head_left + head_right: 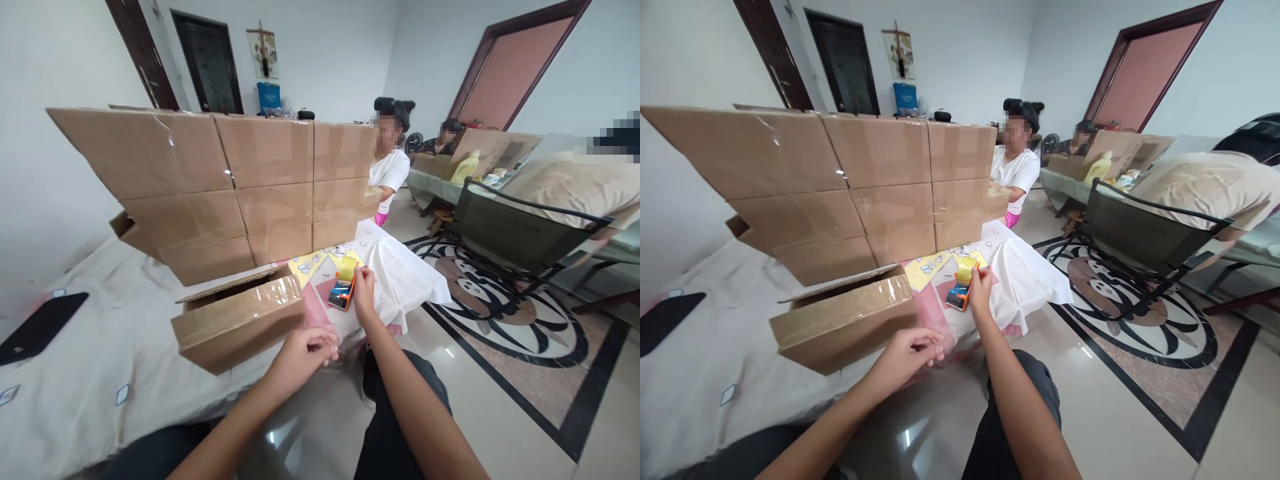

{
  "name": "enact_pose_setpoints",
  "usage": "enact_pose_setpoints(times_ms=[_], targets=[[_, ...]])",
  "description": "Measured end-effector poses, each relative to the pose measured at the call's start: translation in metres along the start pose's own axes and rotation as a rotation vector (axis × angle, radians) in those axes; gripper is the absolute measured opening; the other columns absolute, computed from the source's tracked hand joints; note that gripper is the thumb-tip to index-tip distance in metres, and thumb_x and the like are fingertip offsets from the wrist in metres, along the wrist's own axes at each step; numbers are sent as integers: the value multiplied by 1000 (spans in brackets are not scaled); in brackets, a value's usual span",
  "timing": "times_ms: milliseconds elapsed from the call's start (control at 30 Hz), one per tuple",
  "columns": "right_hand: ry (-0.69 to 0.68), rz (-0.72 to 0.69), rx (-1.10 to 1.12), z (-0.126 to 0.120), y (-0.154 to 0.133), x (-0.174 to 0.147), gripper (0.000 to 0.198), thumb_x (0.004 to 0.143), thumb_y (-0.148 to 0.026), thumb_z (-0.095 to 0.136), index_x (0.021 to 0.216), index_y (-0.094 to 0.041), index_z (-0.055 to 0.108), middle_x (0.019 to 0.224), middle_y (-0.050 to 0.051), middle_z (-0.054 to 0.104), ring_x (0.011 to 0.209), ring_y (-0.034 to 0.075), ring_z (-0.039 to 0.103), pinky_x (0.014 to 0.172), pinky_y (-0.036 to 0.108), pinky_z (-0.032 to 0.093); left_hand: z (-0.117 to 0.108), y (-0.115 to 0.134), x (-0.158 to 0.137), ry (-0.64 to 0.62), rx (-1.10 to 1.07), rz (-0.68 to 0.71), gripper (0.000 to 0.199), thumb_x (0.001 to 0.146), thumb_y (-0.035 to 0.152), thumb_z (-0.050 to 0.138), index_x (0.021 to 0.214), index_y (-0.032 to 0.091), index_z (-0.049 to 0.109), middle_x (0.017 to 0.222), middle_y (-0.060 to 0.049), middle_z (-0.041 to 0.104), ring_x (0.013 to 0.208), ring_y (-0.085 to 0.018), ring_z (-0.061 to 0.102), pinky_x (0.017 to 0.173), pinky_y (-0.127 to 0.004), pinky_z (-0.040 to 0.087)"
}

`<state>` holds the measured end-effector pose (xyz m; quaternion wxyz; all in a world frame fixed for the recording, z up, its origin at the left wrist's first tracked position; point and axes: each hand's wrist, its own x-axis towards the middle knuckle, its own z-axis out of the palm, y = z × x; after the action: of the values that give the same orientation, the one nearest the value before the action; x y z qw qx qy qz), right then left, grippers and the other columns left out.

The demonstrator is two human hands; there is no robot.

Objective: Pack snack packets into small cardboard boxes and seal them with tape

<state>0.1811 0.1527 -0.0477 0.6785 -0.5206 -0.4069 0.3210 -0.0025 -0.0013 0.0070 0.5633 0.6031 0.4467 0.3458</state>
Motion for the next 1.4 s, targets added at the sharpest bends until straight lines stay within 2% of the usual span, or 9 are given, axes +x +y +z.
enact_pose_setpoints(times_ms=[133,367,533,833,933,1033,1133,1233,1400], targets=[[24,-88,18,-12,-28,-28,30,83,-49,60,95,-24,48,102,4,56,101,22,53,93,34,43,-14,16,-12,70,24,65,30,83,35,68,106,16,74,84,-6,76,73,-19,69,71,-31,54],[-496,-187,41,-22,-84,-101,35,84,-55,65,72,-23,63,72,3,63,74,22,59,73,36,48,-34,32,-46,252,81,157,46,85,36,67,127,20,59,78,-2,74,74,-20,71,76,-32,55],[-799,-352,25,-6,-111,-128,26,89,-49,65,89,-24,73,84,5,67,82,24,62,77,38,47,-42,34,-65,306,118,206,41,88,35,64,127,23,59,86,-2,77,78,-21,72,76,-32,55],[-723,-462,48,36,-134,-148,11,92,-28,66,82,-25,67,82,3,62,81,21,60,76,36,48,-57,41,-81,542,324,186,29,89,35,67,115,26,62,93,-2,80,93,-23,74,68,-28,50],[-710,-560,31,45,-150,-142,9,92,-24,66,83,-24,67,89,4,62,88,22,60,81,37,47,-68,45,-87,633,327,131,41,87,39,70,123,27,56,90,1,80,72,-19,72,66,-29,51],[-581,-623,104,52,-173,-129,10,94,-24,64,84,-23,64,91,4,60,90,20,59,82,36,47,-87,44,-90,709,317,127,28,93,41,61,116,26,60,88,2,79,49,-14,63,59,-30,51],[-574,-591,166,59,-195,-115,8,95,-26,65,89,-23,61,88,2,62,81,17,61,76,33,49,-110,38,-88,890,510,254,16,96,34,58,107,26,65,96,0,79,79,-19,73,78,-35,55],[-682,-467,191,71,-207,-107,16,93,-28,69,94,-25,53,80,-2,64,71,14,62,69,30,50,-127,30,-81,1021,879,373,25,96,23,56,120,25,64,134,-7,68,129,-28,60,105,-47,44],[-887,-253,195,104,-196,-104,30,90,-32,73,97,-27,44,75,-6,64,61,11,59,64,28,48,-131,23,-70,856,1219,380,53,96,4,39,145,23,47,156,-7,50,149,-27,39,120,-57,23]])
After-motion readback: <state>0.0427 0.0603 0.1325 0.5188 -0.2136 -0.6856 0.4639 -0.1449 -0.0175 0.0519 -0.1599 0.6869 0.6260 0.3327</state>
